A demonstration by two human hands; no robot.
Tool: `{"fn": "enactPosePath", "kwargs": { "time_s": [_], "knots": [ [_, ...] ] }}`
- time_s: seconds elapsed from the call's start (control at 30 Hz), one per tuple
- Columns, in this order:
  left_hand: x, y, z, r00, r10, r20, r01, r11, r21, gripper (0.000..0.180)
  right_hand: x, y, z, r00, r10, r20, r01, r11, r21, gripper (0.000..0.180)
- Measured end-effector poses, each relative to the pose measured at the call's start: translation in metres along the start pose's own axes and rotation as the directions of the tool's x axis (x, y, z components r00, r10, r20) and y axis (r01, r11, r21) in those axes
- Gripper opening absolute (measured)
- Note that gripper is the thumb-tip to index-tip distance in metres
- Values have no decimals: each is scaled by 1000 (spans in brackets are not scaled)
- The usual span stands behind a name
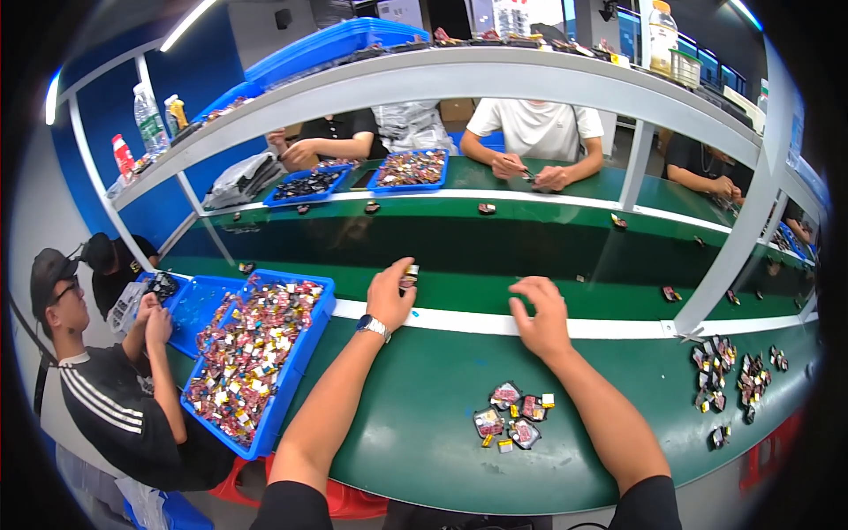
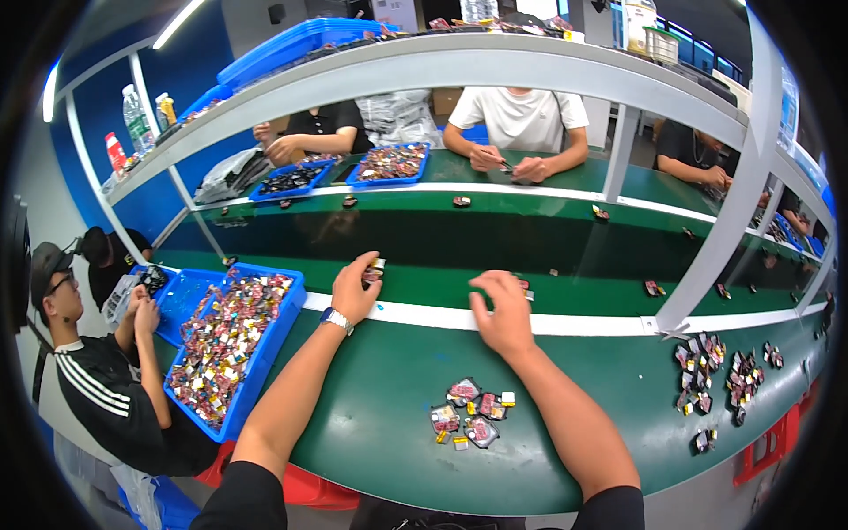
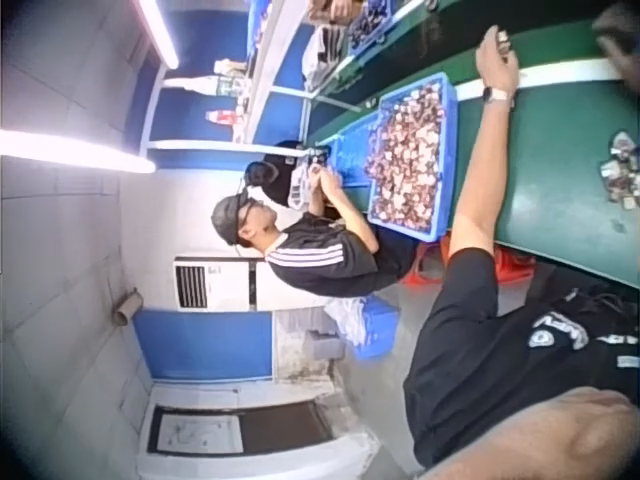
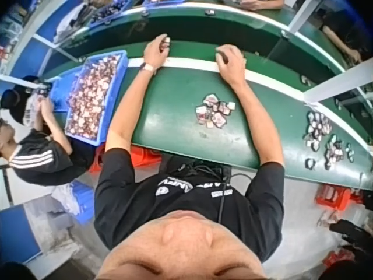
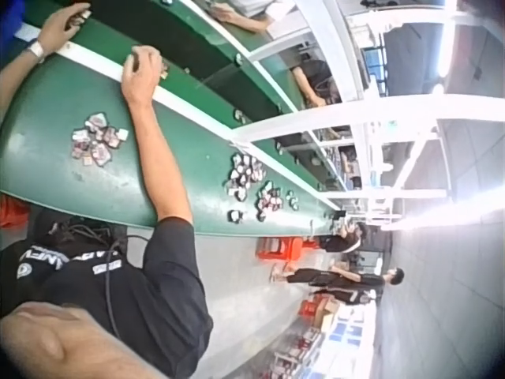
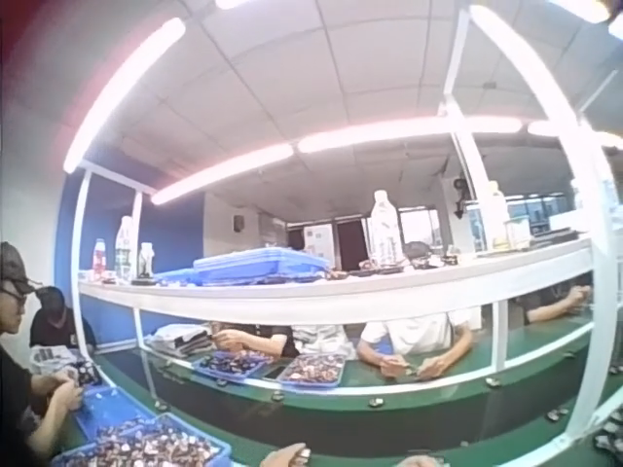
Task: Assembling small decorative keychain or ornament parts on a factory production line.
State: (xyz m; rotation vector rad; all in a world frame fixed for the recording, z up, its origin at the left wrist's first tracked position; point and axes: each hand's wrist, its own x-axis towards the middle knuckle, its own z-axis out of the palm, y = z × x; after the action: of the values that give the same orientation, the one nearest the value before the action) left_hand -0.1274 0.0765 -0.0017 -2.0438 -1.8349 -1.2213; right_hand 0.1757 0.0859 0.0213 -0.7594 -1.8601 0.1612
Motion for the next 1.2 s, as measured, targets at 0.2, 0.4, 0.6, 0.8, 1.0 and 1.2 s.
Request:
{"fn": "enactPosePath", "kwargs": {
  "time_s": [0.2,0.4,0.6,0.8,1.0,1.2],
  "knots": [
    [-22,93,5,877,133,461,203,768,-608,61,-3,-27,5,966,122,230,-183,946,266,24],
    [-19,92,10,829,130,544,486,315,-815,72,-4,-18,6,941,132,313,-233,921,312,23],
    [-20,86,14,811,134,569,581,-76,-810,51,-2,-35,9,966,123,228,-183,946,266,32],
    [-22,91,12,766,76,638,643,-105,-759,35,4,-35,5,942,-278,187,302,947,-113,39],
    [-23,91,16,739,47,672,672,11,-741,36,4,-29,6,914,-295,280,353,917,-187,29],
    [-22,95,17,738,3,675,672,92,-735,31,6,-26,1,893,-240,381,298,949,-101,24]
  ]
}}
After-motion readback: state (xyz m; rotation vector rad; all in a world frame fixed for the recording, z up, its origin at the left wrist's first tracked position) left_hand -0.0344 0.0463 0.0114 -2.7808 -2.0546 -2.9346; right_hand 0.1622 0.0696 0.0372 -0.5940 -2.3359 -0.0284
